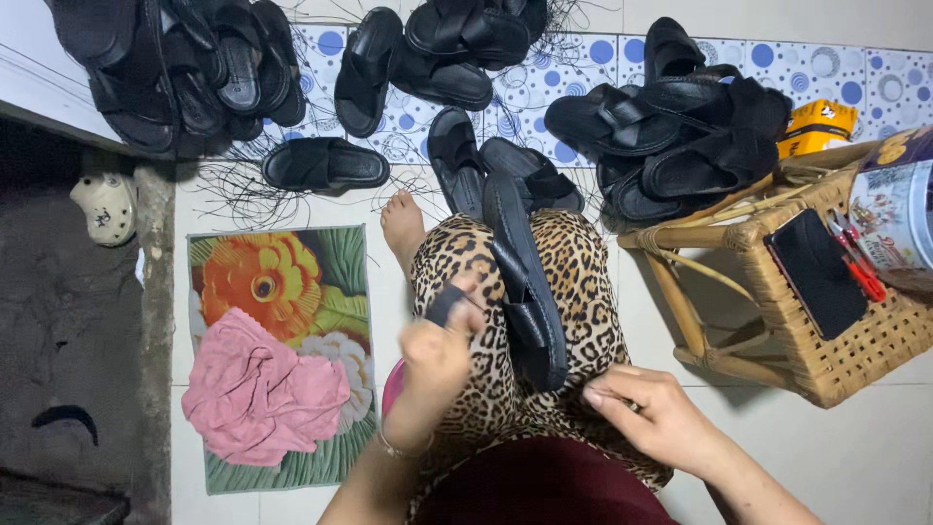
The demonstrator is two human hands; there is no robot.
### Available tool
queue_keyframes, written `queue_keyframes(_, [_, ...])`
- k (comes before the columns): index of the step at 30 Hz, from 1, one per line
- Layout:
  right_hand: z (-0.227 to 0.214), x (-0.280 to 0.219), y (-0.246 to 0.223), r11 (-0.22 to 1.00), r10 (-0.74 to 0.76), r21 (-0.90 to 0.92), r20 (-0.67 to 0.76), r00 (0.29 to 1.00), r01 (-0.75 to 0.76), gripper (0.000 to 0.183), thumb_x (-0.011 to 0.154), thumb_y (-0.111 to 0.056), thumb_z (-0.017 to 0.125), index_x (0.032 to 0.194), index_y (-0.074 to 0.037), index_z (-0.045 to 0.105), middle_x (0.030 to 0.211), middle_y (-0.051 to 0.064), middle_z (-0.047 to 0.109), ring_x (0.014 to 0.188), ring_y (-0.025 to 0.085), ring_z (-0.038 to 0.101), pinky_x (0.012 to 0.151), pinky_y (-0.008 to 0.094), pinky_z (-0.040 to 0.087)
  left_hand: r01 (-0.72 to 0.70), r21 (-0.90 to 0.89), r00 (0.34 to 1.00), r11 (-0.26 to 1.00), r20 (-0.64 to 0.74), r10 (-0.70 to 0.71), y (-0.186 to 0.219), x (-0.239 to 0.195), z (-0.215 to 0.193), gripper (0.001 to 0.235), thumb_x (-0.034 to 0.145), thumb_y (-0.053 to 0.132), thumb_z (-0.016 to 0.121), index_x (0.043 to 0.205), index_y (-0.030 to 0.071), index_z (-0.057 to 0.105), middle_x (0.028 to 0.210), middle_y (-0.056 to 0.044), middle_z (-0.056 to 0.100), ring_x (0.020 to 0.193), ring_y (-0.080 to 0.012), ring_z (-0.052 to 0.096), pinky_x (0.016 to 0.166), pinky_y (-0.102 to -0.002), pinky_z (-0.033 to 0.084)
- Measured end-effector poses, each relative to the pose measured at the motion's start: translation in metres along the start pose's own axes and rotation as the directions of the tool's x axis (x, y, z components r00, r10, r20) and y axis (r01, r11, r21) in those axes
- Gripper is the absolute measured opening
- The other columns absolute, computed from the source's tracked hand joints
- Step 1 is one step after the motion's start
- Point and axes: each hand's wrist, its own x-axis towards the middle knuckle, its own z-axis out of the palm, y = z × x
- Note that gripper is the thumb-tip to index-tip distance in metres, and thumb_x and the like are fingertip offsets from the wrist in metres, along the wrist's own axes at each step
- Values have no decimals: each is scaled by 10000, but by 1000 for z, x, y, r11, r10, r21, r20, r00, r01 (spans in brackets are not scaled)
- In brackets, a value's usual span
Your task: The person sits on the floor and sews a black slipper using a needle and thread. They repeatedly pass the needle through the sole and upper, pulling the thread tight to secure the parts together.
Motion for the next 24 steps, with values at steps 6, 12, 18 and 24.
queue_keyframes(6, [12, 20, -24, 956, 0, 289, -192, 981, 56, 252, 980, -217, 622, 915, -53, 802, 934, 51, 660, 859, 148, 642, 777, 274, 526, 103, -906, 939, 412, -47, -340, -23, 55, -44, 334, 1092, 221, 426, 1123, -72, 583, 1054, -334, 692, 1003, -461, 697, 991, -588, 564])
queue_keyframes(12, [47, 32, -17, 651, 140, 758, -157, 978, 28, 417, 1040, -362, 535, 825, -11, 602, 810, 253, 672, 443, 132, 499, 343, 198, 404, 223, -948, 925, 226, 134, -355, -80, 57, -69, 304, 1076, 321, 504, 1012, 48, 619, 547, 62, 305, 437, -70, 239, 406, -241, 224])
queue_keyframes(18, [76, 51, 44, 328, 408, 945, -128, 904, -14, 387, 1083, -235, 480, 731, -76, 447, 574, 17, 334, 373, 69, 328, 261, 211, 324, 169, -874, 910, 456, -39, -413, -105, 61, -57, 361, 1097, 268, 473, 990, -28, 649, 524, 83, 176, 382, -46, 204, 338, -178, 211])
queue_keyframes(24, [22, 52, 14, 659, 295, 751, -211, 932, -39, 394, 1051, -223, 546, 716, -16, 563, 548, 103, 507, 380, 94, 431, 288, 226, 376, -349, 206, 912, 914, -149, 382, -63, 37, -5, 227, 769, 128, 877, 890, 44, 705, 503, -107, 560, 394, -283, 549, 352, -345, 375])
